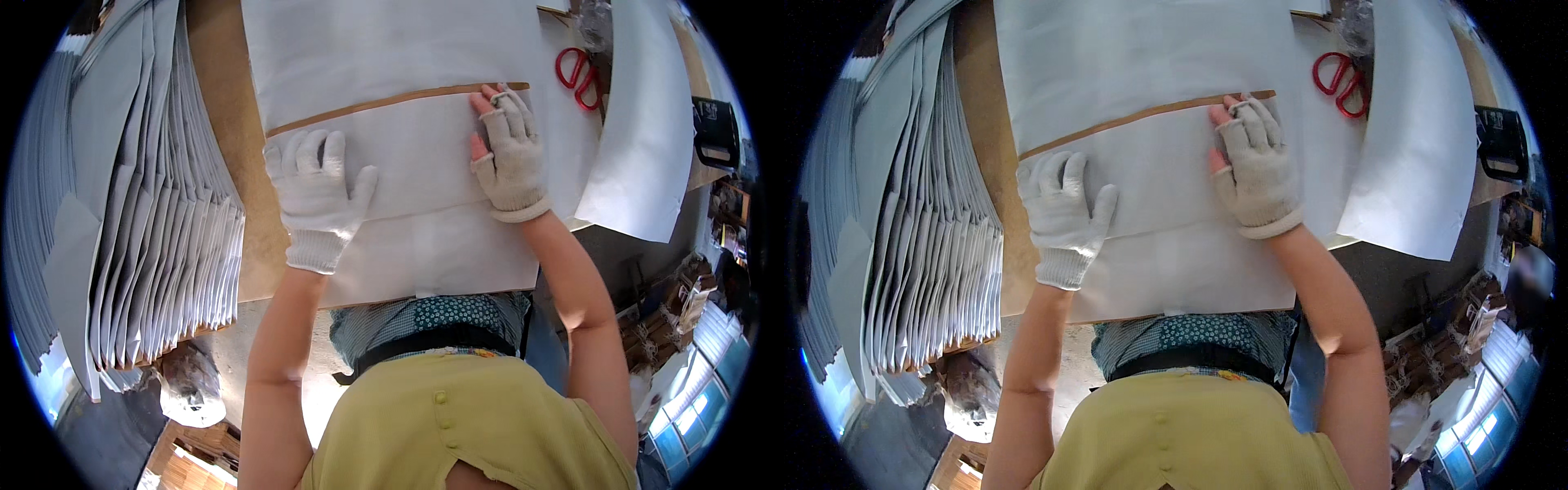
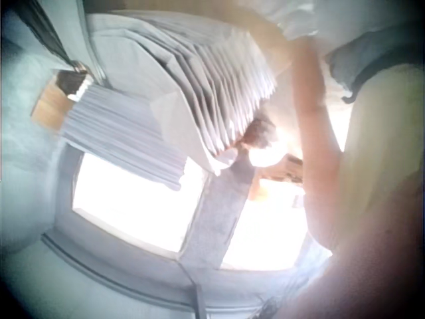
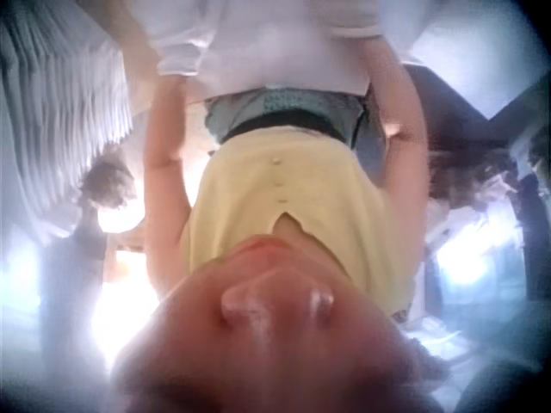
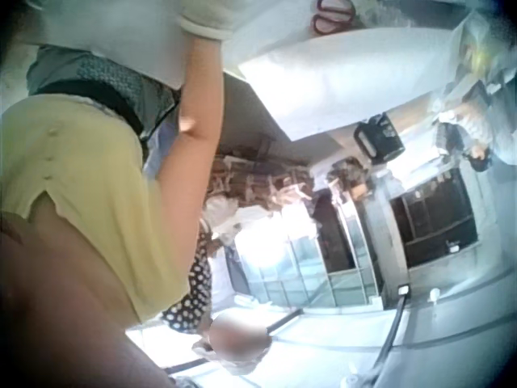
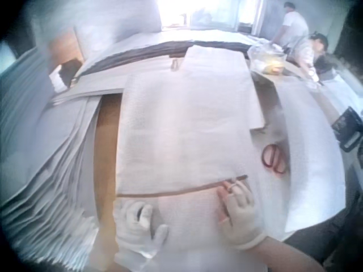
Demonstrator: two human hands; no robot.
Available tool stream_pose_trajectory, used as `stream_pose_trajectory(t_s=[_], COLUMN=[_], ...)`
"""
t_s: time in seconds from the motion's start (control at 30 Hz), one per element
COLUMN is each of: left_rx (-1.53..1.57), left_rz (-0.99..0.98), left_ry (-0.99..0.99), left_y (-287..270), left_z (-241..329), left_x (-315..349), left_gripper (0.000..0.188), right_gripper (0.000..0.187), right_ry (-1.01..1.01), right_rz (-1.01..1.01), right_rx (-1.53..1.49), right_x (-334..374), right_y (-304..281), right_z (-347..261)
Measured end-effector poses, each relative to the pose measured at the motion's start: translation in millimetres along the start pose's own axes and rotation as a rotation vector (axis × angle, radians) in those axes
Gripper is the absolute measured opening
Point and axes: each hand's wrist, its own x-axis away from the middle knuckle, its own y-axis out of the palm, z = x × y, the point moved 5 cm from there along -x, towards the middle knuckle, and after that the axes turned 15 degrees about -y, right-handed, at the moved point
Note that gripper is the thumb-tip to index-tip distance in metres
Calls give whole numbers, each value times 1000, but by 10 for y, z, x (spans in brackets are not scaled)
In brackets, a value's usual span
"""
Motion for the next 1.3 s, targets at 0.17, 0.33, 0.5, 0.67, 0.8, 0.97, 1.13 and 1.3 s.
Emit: stream_pose_trajectory(t_s=[0.17,0.33,0.5,0.67,0.8,0.97,1.13,1.3], left_rx=[70,260,217,170,161,39,97,-110], left_rz=[-1,-38,77,67,-79,-7,143,-858], left_ry=[69,420,449,206,94,268,383,249], left_y=[-54,-43,-121,-300,-619,-1229,-1403,-735], left_z=[40,192,384,551,616,898,1163,1063], left_x=[-2,87,47,-285,-365,26,489,1163], left_gripper=[70,83,86,75,63,37,18,28], right_gripper=[53,47,42,29,26,11,11,21], right_ry=[60,135,230,79,195,-99,-210,-94], right_rz=[-50,72,158,338,397,276,-62,-51], right_rx=[147,217,306,153,57,-54,-84,-48], right_x=[211,321,315,190,120,-187,-281,-264], right_y=[-291,-341,-404,-585,-947,-1481,-1437,-1460], right_z=[304,368,162,-285,-176,-455,-440,-387])
